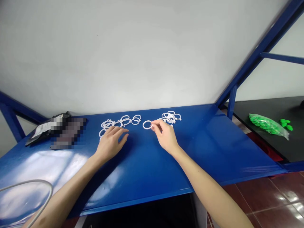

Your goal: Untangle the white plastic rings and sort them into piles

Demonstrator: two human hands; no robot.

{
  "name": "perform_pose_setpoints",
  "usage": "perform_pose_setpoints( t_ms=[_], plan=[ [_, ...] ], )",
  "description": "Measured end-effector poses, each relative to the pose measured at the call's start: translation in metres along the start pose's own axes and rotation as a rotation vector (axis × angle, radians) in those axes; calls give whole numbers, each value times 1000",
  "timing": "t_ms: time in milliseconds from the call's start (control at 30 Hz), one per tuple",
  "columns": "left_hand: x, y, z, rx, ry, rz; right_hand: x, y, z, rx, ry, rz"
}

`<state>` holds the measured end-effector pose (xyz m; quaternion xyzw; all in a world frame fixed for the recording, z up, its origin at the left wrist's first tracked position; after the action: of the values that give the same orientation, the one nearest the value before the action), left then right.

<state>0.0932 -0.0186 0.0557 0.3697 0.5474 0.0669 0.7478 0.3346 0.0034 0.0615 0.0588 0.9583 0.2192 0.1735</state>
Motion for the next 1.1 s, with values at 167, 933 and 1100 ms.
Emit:
perform_pose_setpoints(
  t_ms=[167,933,1100],
  plan=[
    [25,24,-1,42,174,-84,-14,20,23,-184,-358,81],
    [20,-6,30,-703,-1112,-154,42,-28,1,138,52,-378],
    [22,-8,40,-718,-1191,-188,53,-40,6,332,234,-336]
  ],
)
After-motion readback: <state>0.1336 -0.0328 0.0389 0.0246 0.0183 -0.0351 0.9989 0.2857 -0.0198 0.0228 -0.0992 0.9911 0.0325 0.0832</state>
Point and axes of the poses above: each hand's wrist, its own y-axis towards the middle knuckle, its own x-axis out of the palm, z = x × y, the point moved 5 cm from there along y, towards the middle knuckle, and after that the axes turned 8 degrees about z, right-handed, at the moved point
